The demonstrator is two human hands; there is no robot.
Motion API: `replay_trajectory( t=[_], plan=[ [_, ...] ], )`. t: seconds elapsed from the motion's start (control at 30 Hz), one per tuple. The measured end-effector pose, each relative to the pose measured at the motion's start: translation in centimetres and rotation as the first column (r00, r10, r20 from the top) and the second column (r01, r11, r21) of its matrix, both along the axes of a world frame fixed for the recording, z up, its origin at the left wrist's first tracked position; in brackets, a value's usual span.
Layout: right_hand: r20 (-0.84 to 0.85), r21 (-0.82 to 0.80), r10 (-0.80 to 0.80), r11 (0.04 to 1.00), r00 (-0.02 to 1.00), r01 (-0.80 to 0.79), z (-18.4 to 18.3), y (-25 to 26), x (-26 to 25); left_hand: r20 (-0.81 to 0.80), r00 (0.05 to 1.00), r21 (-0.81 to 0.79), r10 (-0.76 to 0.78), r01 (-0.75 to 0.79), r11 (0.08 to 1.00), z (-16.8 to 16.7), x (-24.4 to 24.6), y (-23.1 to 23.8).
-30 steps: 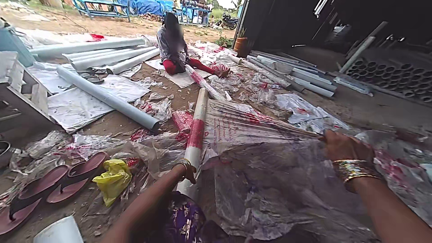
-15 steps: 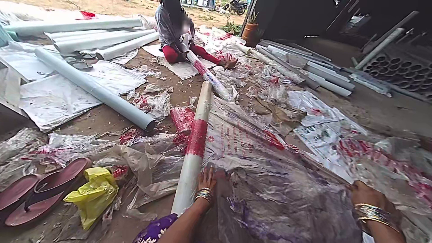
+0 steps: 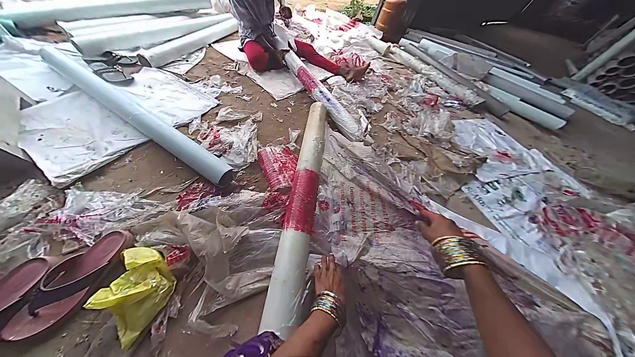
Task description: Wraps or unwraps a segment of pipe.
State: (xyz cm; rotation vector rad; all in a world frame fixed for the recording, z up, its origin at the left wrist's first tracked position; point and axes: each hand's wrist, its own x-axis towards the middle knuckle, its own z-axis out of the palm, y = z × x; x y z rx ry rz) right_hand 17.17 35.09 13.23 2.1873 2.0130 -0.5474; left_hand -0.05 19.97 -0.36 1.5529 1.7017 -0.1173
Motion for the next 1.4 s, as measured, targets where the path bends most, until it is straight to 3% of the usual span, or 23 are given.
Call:
replay_trajectory(
  t=[0.07,0.17,0.4,0.7,1.13,1.4],
  plan=[
    [-0.081,-0.122,0.122,0.984,0.989,-0.131,-3.5,1.9,-5.6,0.0,1.0,-0.008,0.006,-0.006,1.0,0.2,0.1,0.0],
    [-0.104,-0.23,0.186,0.951,0.977,-0.205,-7.7,3.9,-12.8,-0.004,1.0,-0.018,0.014,-0.014,1.0,0.2,0.1,0.2],
    [-0.163,-0.075,0.019,0.997,0.987,-0.031,-11.8,7.5,-20.3,0.017,0.999,-0.004,0.032,-0.032,0.999,0.1,0.3,0.3],
    [-0.121,-0.142,0.083,0.985,0.989,-0.1,-14.0,7.7,-21.5,0.149,0.982,0.017,0.117,-0.121,0.993,1.0,0.0,-0.4],
    [0.016,-0.322,0.228,0.923,0.974,-0.211,-11.8,4.9,-22.1,0.165,0.982,0.042,0.088,-0.096,0.995,0.5,0.2,-0.6],
    [0.023,-0.306,0.233,0.927,0.972,-0.215,-11.2,0.9,-21.4,0.162,0.981,0.068,0.108,-0.12,0.99,0.3,0.8,-1.0]
  ],
)
